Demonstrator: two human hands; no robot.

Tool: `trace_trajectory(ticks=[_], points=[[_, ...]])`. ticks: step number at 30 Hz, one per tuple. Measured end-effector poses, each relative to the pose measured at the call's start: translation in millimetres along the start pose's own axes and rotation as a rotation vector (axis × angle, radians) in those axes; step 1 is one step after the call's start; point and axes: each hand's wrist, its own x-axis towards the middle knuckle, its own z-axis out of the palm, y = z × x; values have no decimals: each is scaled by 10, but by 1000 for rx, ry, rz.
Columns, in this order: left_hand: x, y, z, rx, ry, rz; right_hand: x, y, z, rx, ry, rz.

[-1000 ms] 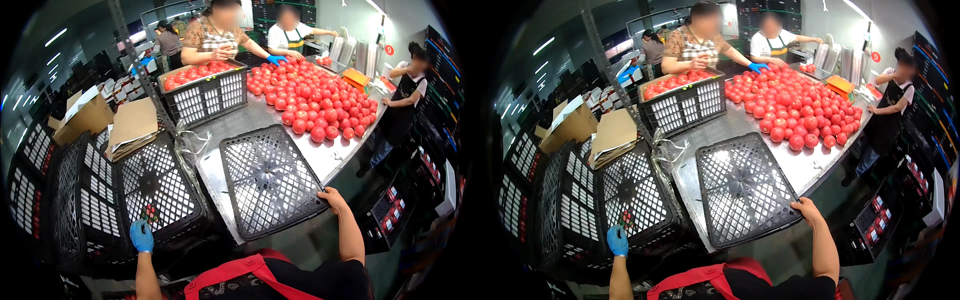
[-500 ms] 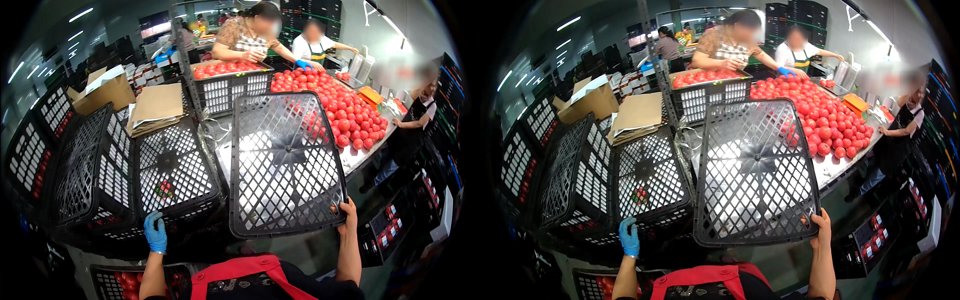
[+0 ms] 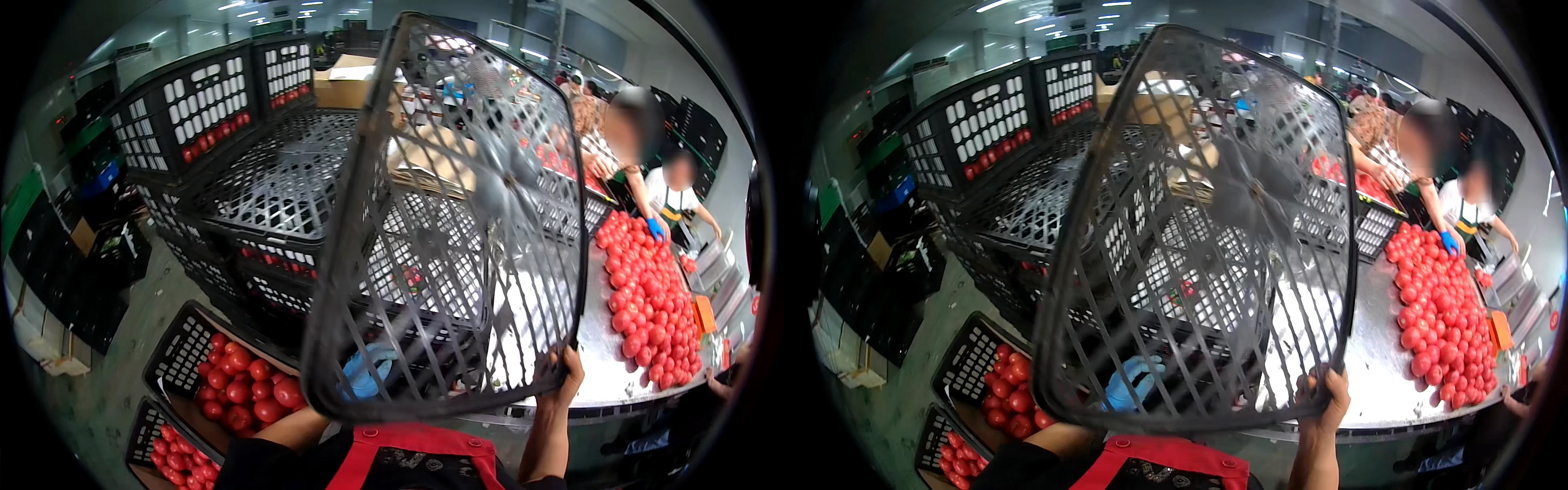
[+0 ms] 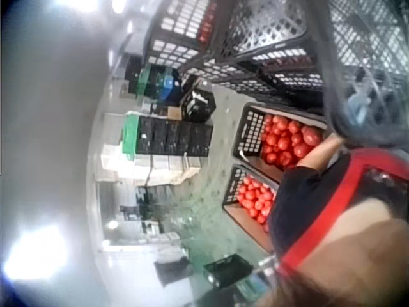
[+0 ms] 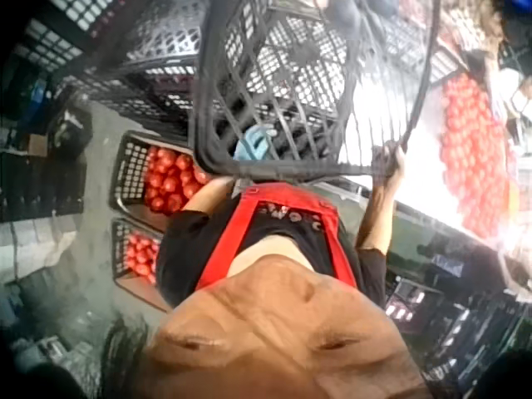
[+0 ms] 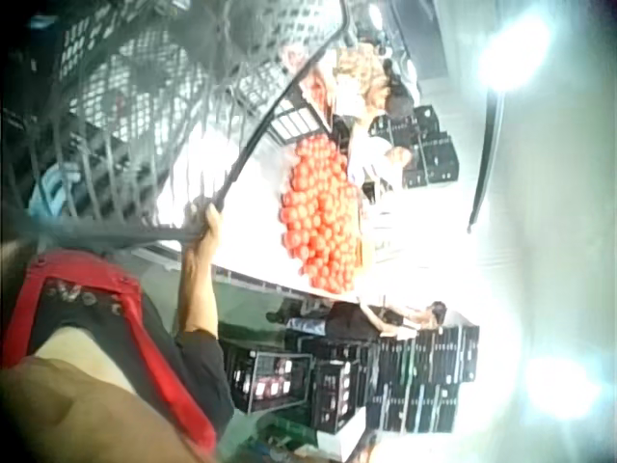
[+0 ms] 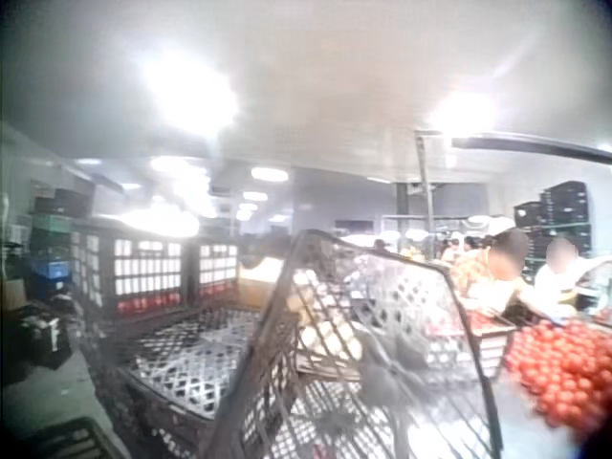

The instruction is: The person sorts red tomatoes on a metal table, picking them up and placing them into black plastic crates. They also handle brown paper sheets, folding and arranging them within the crates alongside the tomatoes.

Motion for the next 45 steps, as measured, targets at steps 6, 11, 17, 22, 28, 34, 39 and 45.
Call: trace_trajectory(ticks=[6, 11, 17, 22, 28, 34, 39, 45], points=[[-252, 146, -247, 102, 64, -118, 451, 743, 1784, -75, -669, 370], [-324, 207, -336, 138, 119, -152, 498, 1231, 2080, -609, -893, 252], [-678, -4, -369, 83, 155, -297, 588, 1787, 1159, -786, -968, 516], [-870, 11, -263, 53, -2, -460, 386, 2024, 219, -876, -891, 761], [-1069, -203, 159, 117, -413, -316, 128, 1785, -384, -906, -689, 902], [-871, -167, 408, 396, -471, -197, 389, 1546, -587, -1101, -897, 752], [-821, 6, 681, 432, -610, -361, 656, 1548, -428, -1182, -1360, 409], [-1115, 238, 1115, 399, -682, -679, 740, 1780, -608, -1226, -1710, 644]])
